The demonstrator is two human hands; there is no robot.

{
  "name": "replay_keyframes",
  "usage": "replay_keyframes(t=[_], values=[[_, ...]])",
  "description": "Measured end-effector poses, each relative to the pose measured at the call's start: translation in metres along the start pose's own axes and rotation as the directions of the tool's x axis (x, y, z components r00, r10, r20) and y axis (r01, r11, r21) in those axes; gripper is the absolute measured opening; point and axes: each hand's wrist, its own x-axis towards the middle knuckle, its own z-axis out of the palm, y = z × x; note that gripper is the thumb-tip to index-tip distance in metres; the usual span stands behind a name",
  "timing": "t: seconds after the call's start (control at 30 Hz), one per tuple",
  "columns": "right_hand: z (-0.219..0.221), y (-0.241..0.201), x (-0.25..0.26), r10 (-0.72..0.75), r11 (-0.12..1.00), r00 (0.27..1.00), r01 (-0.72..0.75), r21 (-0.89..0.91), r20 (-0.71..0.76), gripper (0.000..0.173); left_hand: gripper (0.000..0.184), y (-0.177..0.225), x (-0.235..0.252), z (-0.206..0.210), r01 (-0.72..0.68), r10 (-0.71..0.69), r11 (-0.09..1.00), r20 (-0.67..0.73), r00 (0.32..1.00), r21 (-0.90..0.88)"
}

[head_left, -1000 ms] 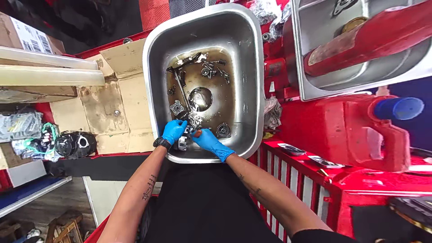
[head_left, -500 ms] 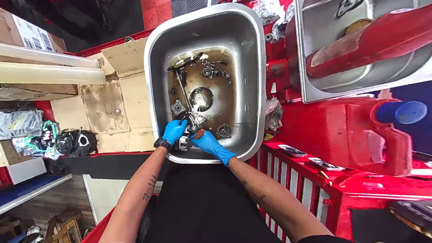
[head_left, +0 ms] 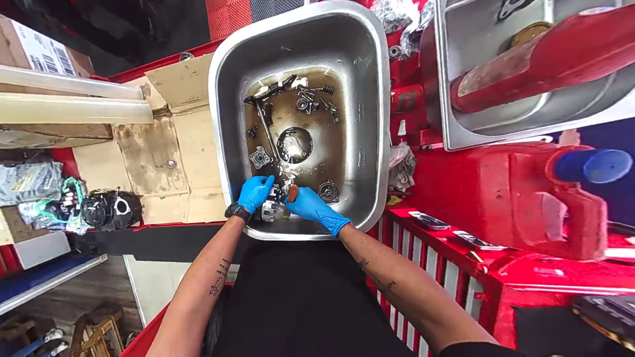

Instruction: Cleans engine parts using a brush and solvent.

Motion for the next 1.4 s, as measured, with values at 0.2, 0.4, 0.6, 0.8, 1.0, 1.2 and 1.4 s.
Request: replay_keyframes(t=[0.2, 0.4, 0.6, 0.8, 1.0, 1.2, 1.4], values=[[0.009, 0.004, -0.005, -0.201, 0.964, 0.974, 0.179, -0.195, -0.1, 0.027, 0.059, 0.004, 0.008, -0.005, 0.011, -0.012, 1.0, 0.068, 0.998, 0.019], [0.004, 0.017, -0.017, -0.222, 0.973, 0.973, 0.218, -0.075, -0.06, 0.028, 0.047, -0.006, -0.004, -0.003, -0.301, 0.302, 0.953, -0.187, 0.935, 0.034], [0.009, 0.01, -0.005, -0.162, 0.987, 0.979, 0.16, -0.025, -0.123, 0.027, 0.041, -0.017, -0.009, 0.023, -0.463, 0.469, 0.883, -0.205, 0.859, 0.078], [0.011, 0.006, 0.001, -0.198, 0.978, 0.975, 0.189, -0.088, -0.103, 0.024, 0.043, -0.017, -0.007, 0.017, -0.41, 0.409, 0.911, -0.204, 0.889, 0.04], [0.018, 0.005, 0.008, -0.181, 0.979, 0.96, 0.196, 0.052, -0.215, 0.023, 0.047, -0.022, -0.009, 0.021, -0.45, 0.444, 0.893, -0.243, 0.863, 0.033], [0.01, 0.007, 0.006, -0.138, 0.99, 0.968, 0.134, -0.034, -0.209, 0.025, 0.048, -0.02, -0.01, 0.023, -0.46, 0.456, 0.887, -0.234, 0.859, 0.041], [0.012, 0.004, 0.005, -0.15, 0.989, 0.969, 0.146, -0.031, -0.198, 0.026, 0.049, -0.019, -0.008, 0.019, -0.461, 0.457, 0.886, -0.23, 0.859, 0.039]])
